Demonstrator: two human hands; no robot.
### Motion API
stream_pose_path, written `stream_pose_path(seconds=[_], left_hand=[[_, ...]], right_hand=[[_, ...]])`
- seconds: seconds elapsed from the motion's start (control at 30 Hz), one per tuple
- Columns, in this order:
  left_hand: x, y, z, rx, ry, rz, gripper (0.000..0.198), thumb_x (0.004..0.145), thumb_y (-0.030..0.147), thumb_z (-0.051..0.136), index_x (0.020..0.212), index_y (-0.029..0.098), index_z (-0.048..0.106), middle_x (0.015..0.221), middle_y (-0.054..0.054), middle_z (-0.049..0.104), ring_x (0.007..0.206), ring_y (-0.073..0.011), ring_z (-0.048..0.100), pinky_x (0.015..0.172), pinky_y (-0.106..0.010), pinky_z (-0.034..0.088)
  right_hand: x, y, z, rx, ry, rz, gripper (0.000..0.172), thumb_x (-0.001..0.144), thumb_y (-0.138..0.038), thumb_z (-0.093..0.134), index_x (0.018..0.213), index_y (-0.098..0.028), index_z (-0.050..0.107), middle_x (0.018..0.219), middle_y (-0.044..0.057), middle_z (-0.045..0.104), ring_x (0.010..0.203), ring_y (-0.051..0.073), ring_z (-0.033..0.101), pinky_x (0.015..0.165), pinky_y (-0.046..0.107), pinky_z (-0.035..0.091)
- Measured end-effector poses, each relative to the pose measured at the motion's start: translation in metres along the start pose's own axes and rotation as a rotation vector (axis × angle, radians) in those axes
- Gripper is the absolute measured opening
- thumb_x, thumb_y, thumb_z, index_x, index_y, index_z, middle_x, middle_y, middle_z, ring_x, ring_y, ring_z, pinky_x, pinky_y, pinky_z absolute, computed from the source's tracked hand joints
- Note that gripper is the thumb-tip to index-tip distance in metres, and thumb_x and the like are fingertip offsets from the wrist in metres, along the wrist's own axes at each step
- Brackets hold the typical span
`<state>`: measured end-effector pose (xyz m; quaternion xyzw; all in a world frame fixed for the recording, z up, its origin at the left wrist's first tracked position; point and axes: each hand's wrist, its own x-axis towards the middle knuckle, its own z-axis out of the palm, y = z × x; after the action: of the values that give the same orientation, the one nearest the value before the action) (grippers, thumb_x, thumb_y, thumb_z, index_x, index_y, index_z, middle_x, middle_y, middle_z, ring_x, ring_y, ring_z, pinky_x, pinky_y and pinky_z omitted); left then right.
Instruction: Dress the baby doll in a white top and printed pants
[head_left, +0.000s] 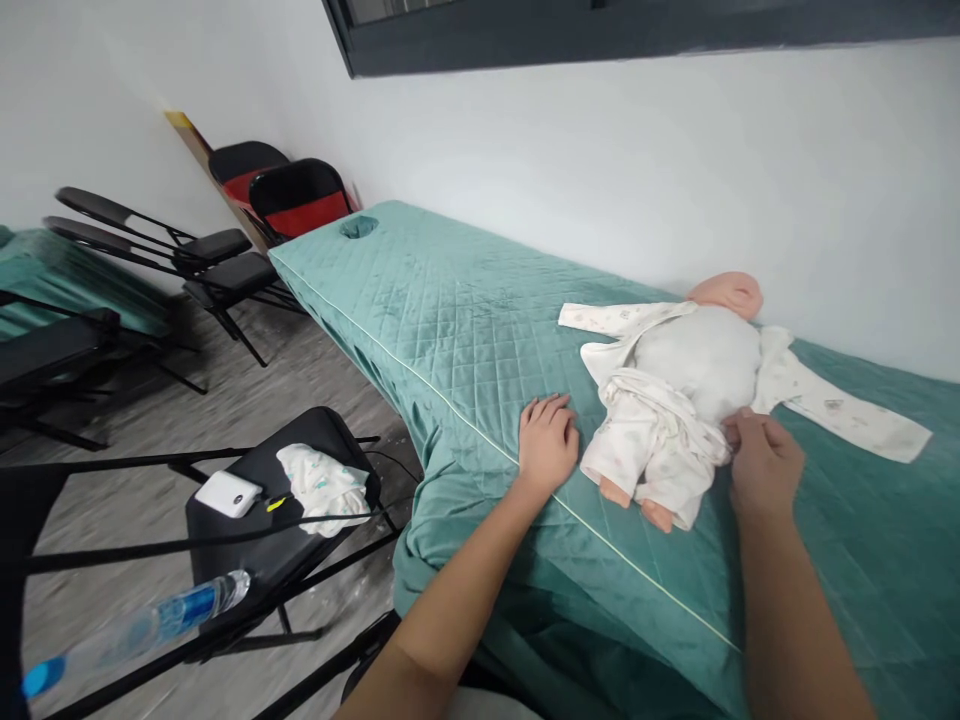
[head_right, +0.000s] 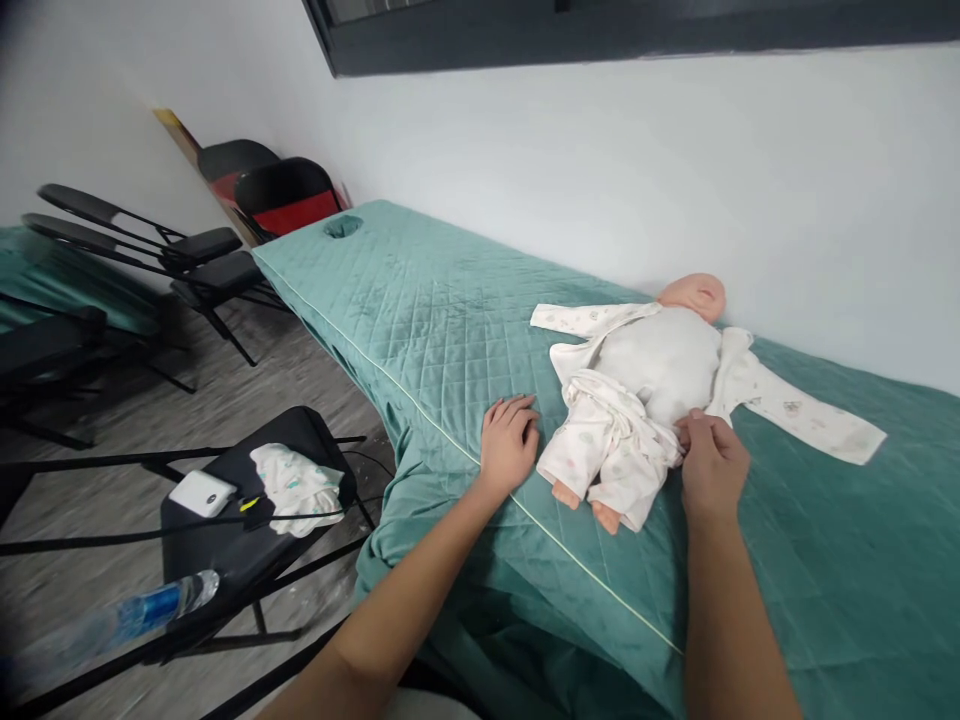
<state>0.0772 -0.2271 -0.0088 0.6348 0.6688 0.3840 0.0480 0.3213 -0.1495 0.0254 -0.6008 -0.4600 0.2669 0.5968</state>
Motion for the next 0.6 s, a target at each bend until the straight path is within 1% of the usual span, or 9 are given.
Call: stream_pose_path(seconds=[0.17, 0.27, 0.4, 0.5, 0.6], left_hand=[[-0.0007, -0.0004, -0.0007, -0.011, 0.003, -0.002, 0.018, 0.092, 0.016, 0.055, 0.100, 0.026, 0.067, 0.131, -0.001, 0.070, 0.131, -0.0197, 0.057, 0.120, -0.047, 0.034], [-0.0005, -0.0014, -0.0010, -0.017, 0.008, 0.006, 0.018, 0.092, 0.016, 0.055, 0.100, 0.026, 0.067, 0.130, -0.001, 0.070, 0.130, -0.0195, 0.058, 0.120, -0.046, 0.034], [0.0008, -0.0019, -0.0016, -0.016, -0.003, -0.009, 0.018, 0.093, 0.016, 0.054, 0.100, 0.026, 0.068, 0.129, -0.002, 0.071, 0.129, -0.0204, 0.059, 0.117, -0.047, 0.036], [0.0024, -0.0022, -0.0022, -0.015, -0.009, -0.020, 0.019, 0.093, 0.015, 0.054, 0.101, 0.026, 0.068, 0.128, -0.002, 0.071, 0.126, -0.0216, 0.060, 0.115, -0.048, 0.038], [0.0090, -0.0035, -0.0019, -0.034, 0.010, -0.049, 0.019, 0.094, 0.016, 0.054, 0.105, 0.025, 0.068, 0.123, -0.003, 0.073, 0.118, -0.0223, 0.063, 0.108, -0.047, 0.042]], right_hand=[[-0.0021, -0.0025, 0.0002, 0.017, -0.018, 0.009, 0.027, 0.076, -0.042, 0.065, 0.060, -0.021, 0.060, 0.055, -0.001, 0.049, 0.054, 0.014, 0.040, 0.054, 0.032, 0.029], [-0.0023, -0.0034, 0.0010, 0.035, -0.015, 0.012, 0.024, 0.076, -0.039, 0.066, 0.061, -0.021, 0.062, 0.054, -0.002, 0.048, 0.053, 0.014, 0.038, 0.053, 0.032, 0.027], [-0.0010, -0.0018, 0.0025, 0.026, -0.010, 0.025, 0.027, 0.077, -0.043, 0.068, 0.062, -0.020, 0.063, 0.053, -0.003, 0.044, 0.053, 0.014, 0.037, 0.053, 0.033, 0.026], [-0.0003, 0.0010, 0.0022, -0.004, -0.019, 0.015, 0.030, 0.077, -0.045, 0.068, 0.062, -0.020, 0.062, 0.054, -0.003, 0.046, 0.055, 0.014, 0.039, 0.056, 0.033, 0.028], [-0.0005, 0.0024, -0.0019, -0.065, -0.063, 0.011, 0.030, 0.079, -0.046, 0.065, 0.065, -0.019, 0.062, 0.058, -0.003, 0.051, 0.059, 0.014, 0.043, 0.059, 0.031, 0.032]])
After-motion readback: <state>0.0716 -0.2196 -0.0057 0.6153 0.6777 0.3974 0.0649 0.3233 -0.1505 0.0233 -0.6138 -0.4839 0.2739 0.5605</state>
